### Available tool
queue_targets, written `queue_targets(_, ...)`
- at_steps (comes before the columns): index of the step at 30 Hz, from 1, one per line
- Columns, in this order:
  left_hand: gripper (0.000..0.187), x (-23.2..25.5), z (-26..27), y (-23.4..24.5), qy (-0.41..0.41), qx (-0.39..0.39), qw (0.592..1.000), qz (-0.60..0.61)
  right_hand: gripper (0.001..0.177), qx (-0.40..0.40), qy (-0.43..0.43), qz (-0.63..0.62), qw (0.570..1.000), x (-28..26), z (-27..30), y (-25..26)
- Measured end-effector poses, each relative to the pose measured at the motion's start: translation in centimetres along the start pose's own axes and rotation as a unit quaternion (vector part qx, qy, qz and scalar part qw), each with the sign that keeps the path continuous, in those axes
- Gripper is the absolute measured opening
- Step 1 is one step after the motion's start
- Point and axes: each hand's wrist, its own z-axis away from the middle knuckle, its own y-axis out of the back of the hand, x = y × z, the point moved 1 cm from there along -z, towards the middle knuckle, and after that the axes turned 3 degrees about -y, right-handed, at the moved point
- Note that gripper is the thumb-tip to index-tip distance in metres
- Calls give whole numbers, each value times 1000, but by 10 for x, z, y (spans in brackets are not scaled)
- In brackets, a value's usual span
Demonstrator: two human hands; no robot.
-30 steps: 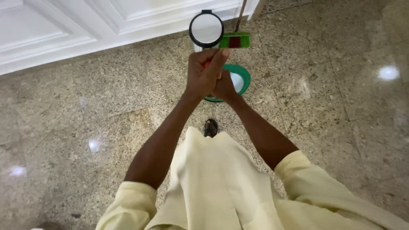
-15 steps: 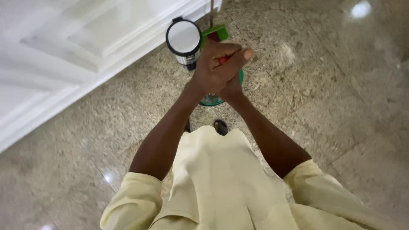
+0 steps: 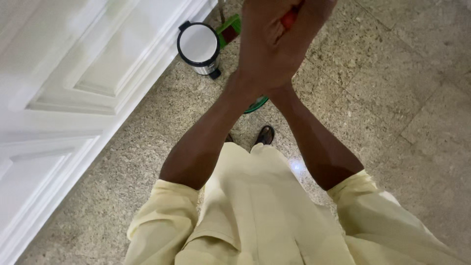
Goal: The person mops a tiled floor using a string mop and a green bucket. They repeatedly mop the floor, dip the mop into the bucket to wet it, and wring it out by hand before continuing to clean the area.
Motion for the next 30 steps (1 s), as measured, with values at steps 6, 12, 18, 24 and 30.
queue_targets(6,51,-43,70,20,117,-95,988,-31,46,38,-87,-254,962,-11,7,5)
queue_targets(12,51,-49,103,17,132,-118,984,-37,41,63,-78,-279,955,-15,19,-1)
queue_targets(18,49,-9,83,0,191,-134,972,-8,40,42,-113,-271,955,-11,54,2)
queue_targets(24,52,-45,110,5,223,-88,969,-50,38,39,-148,-229,961,7,24,-14)
queue_targets(30,56,-27,75,10,175,-61,980,-73,37,51,-152,-210,964,4,5,-8)
